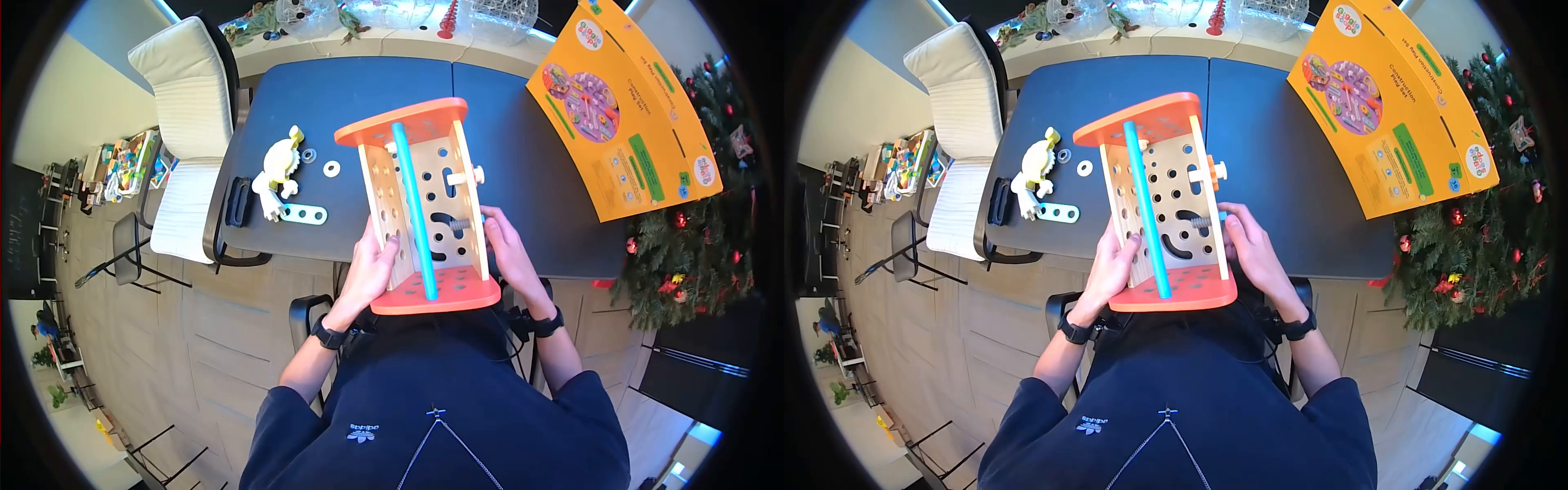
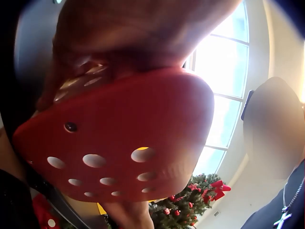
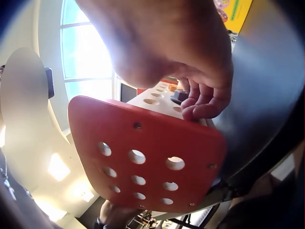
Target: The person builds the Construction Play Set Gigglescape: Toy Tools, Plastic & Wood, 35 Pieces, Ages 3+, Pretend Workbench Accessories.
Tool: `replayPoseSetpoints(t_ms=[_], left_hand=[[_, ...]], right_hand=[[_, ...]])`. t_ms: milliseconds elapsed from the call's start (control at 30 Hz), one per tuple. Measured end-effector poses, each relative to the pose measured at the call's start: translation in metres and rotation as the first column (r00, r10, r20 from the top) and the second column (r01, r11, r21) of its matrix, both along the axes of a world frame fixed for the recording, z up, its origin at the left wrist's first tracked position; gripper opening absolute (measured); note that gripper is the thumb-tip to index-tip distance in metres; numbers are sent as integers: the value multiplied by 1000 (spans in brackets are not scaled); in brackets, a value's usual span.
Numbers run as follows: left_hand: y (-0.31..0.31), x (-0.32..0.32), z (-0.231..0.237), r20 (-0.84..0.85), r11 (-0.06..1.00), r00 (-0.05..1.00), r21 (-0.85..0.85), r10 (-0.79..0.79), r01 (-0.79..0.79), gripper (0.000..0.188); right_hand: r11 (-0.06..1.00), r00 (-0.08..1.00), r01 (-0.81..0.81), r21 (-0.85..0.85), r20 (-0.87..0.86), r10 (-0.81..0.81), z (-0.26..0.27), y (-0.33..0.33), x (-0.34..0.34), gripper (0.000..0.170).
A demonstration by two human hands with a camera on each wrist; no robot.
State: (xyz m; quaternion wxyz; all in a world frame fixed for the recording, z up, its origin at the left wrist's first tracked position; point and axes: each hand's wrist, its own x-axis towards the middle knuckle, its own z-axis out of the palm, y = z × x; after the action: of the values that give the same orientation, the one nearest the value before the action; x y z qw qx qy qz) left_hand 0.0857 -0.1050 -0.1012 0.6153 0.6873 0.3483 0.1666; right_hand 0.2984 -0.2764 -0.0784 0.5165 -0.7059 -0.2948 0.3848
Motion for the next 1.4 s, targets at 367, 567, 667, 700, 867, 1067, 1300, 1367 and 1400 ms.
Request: replayPoseSetpoints(t_ms=[367,567,667,700,867,1067,1300,1367,1400], left_hand=[[5,-2,26,-264,985,958,102,-112,143,63],[17,-4,34,-257,979,956,106,-141,173,56],[46,-8,38,-269,986,958,106,-96,129,47],[59,-9,40,-352,945,936,300,-15,128,42],[133,-11,29,-383,547,857,824,345,149,24],[180,1,-3,-469,376,768,870,436,318,18],[173,14,-4,-517,391,720,848,464,357,26],[164,15,14,-382,369,833,899,400,235,25],[152,15,30,-423,528,829,828,366,189,25]], right_hand=[[993,995,-102,-63,-12,102,-19,-7,-19,55],[999,992,-52,10,-115,53,-32,-10,-21,47],[999,989,-32,24,-142,35,-34,-9,-23,45],[999,989,-33,22,-147,36,-31,-9,-23,45],[991,981,-77,106,-168,94,-43,-13,-15,51],[976,981,-96,197,-146,126,-56,-13,-8,65],[981,986,-110,158,-108,128,-51,-15,-7,61],[986,987,-111,124,-100,124,-48,-13,-7,56],[985,987,-101,142,-107,116,-46,-12,-8,53]])
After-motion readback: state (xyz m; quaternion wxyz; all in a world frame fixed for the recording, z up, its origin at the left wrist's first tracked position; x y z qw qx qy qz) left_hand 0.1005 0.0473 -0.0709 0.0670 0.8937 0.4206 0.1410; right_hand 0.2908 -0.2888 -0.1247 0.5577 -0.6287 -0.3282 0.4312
